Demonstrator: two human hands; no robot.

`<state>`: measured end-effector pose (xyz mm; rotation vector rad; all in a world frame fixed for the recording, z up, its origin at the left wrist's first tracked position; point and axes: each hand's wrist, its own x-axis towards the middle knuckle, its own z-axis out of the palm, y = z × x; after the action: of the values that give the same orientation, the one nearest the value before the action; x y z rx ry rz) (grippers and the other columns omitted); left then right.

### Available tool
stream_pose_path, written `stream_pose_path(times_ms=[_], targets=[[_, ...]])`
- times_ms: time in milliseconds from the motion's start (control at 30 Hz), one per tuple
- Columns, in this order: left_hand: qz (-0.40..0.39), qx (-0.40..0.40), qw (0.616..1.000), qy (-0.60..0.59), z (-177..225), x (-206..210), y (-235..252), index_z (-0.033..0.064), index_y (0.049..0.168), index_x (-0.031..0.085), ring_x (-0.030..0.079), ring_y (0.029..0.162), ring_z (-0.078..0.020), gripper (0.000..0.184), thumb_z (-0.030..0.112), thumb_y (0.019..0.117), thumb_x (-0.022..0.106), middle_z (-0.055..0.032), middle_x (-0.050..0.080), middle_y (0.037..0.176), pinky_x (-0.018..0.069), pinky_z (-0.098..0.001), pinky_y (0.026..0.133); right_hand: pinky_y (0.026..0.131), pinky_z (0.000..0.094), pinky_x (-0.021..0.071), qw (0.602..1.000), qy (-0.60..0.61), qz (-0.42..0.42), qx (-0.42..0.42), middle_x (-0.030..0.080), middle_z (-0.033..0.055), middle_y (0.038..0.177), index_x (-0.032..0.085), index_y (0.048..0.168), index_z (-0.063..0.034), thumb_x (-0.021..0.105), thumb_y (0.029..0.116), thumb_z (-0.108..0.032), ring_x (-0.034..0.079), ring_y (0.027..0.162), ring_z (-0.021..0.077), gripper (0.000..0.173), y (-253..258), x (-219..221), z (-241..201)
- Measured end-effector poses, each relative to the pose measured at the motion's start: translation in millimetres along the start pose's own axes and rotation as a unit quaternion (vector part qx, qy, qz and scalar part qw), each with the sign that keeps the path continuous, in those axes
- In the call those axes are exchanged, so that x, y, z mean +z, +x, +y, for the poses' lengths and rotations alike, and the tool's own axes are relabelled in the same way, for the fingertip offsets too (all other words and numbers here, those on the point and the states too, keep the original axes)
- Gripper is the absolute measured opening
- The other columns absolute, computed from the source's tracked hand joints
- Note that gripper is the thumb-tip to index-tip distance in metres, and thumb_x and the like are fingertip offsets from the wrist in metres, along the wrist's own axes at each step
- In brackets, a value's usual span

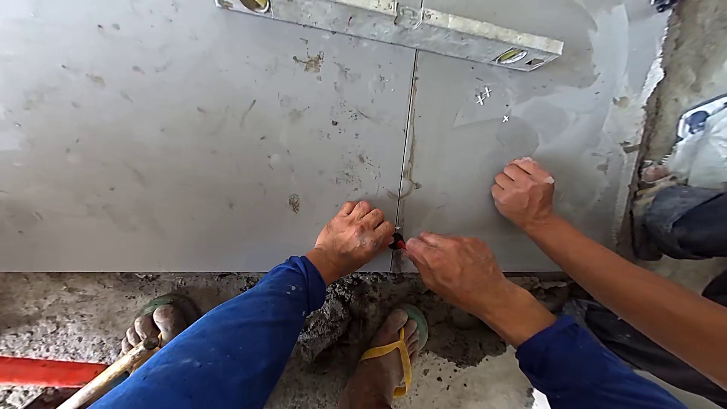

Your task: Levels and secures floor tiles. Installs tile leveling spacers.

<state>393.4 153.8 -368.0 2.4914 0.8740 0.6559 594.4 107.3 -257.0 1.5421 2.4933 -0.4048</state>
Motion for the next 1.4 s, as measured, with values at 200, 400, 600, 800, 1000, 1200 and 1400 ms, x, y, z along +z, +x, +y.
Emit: stream_pose_path(times_ms=[200, 400, 600, 800, 1000, 1200, 1400], targets=[[0.002, -0.003, 1.000, -0.014, 0.9, -0.8, 0.0, 0.0153, 0.093, 0.072, 0.064, 0.090, -0.0247, 0.023, 0.032, 0.1013, 0.059, -0.0034, 0.067, 0.086, 0.0500, -0.0401, 0.084, 0.051, 0.0379, 0.0458, 0.991, -0.016, -0.124, 0.051, 0.064, 0.0155, 0.070, 0.072, 0.087, 0.0057, 0.074, 0.0866, -0.003, 0.061, 0.057, 0.0286, 0.009, 32.8, -84.7, -33.6], [-0.006, -0.010, 1.000, -0.029, 0.5, -1.2, -0.1, 0.0149, 0.090, 0.072, 0.065, 0.092, -0.0240, 0.024, 0.032, 0.1018, 0.059, -0.0026, 0.069, 0.087, 0.0502, -0.0403, 0.085, 0.045, 0.0355, 0.0483, 0.995, -0.018, 0.014, -0.095, 0.062, 0.0056, 0.074, 0.073, 0.088, -0.0112, 0.062, 0.0912, -0.007, 0.062, 0.059, 0.0225, 0.012, 4.8, -3.0, 10.0], [-0.003, -0.008, 0.999, -0.038, 0.1, -1.6, 0.7, 0.0142, 0.091, 0.073, 0.065, 0.093, -0.0243, 0.024, 0.031, 0.1011, 0.059, -0.0035, 0.069, 0.088, 0.0506, -0.0402, 0.086, 0.055, 0.0414, 0.0516, 0.996, 0.009, -0.085, 0.015, 0.066, 0.0161, 0.076, 0.074, 0.088, 0.0039, 0.075, 0.0927, -0.017, 0.066, 0.065, 0.0302, 0.021, 28.1, -66.2, -13.9], [-0.005, -0.010, 0.999, -0.037, 0.1, 1.0, -0.3, 0.0154, 0.094, 0.073, 0.065, 0.095, -0.0227, 0.023, 0.031, 0.1022, 0.058, -0.0024, 0.069, 0.090, 0.0499, -0.0394, 0.089, 0.054, 0.0445, 0.0522, 0.910, 0.205, -0.173, 0.317, 0.061, -0.0015, 0.060, 0.064, 0.067, -0.0182, 0.042, 0.0950, -0.078, 0.064, 0.058, 0.0169, 0.069, 10.1, -16.9, 0.3], [-0.006, -0.011, 0.999, -0.034, 0.4, 0.3, 1.1, 0.0149, 0.094, 0.074, 0.065, 0.095, -0.0231, 0.023, 0.031, 0.1015, 0.058, -0.0028, 0.070, 0.090, 0.0503, -0.0398, 0.088, 0.057, 0.0388, 0.0583, 0.807, 0.332, -0.196, 0.447, 0.069, 0.0021, 0.066, 0.067, 0.076, -0.0127, 0.065, 0.0992, -0.051, 0.069, 0.059, 0.0170, 0.045, 21.7, -18.7, -13.0], [-0.001, -0.006, 1.000, -0.028, 0.1, 0.9, 0.1, 0.0151, 0.094, 0.074, 0.065, 0.093, -0.0228, 0.023, 0.032, 0.1015, 0.059, -0.0020, 0.069, 0.088, 0.0500, -0.0392, 0.087, 0.056, 0.0422, 0.0547, 0.822, 0.304, -0.207, 0.435, 0.064, 0.0025, 0.062, 0.064, 0.071, -0.0142, 0.066, 0.0976, -0.050, 0.065, 0.058, 0.0185, 0.044, 23.3, -17.3, -11.8], [-0.002, -0.012, 0.999, -0.037, 0.0, -0.6, 0.2, 0.0149, 0.092, 0.074, 0.065, 0.094, -0.0228, 0.024, 0.031, 0.1012, 0.060, -0.0022, 0.070, 0.090, 0.0508, -0.0394, 0.087, 0.054, 0.0425, 0.0527, 0.827, 0.281, -0.222, 0.434, 0.062, 0.0027, 0.060, 0.062, 0.070, -0.0146, 0.067, 0.0976, -0.044, 0.063, 0.056, 0.0188, 0.041, 28.4, -22.5, -13.4]])
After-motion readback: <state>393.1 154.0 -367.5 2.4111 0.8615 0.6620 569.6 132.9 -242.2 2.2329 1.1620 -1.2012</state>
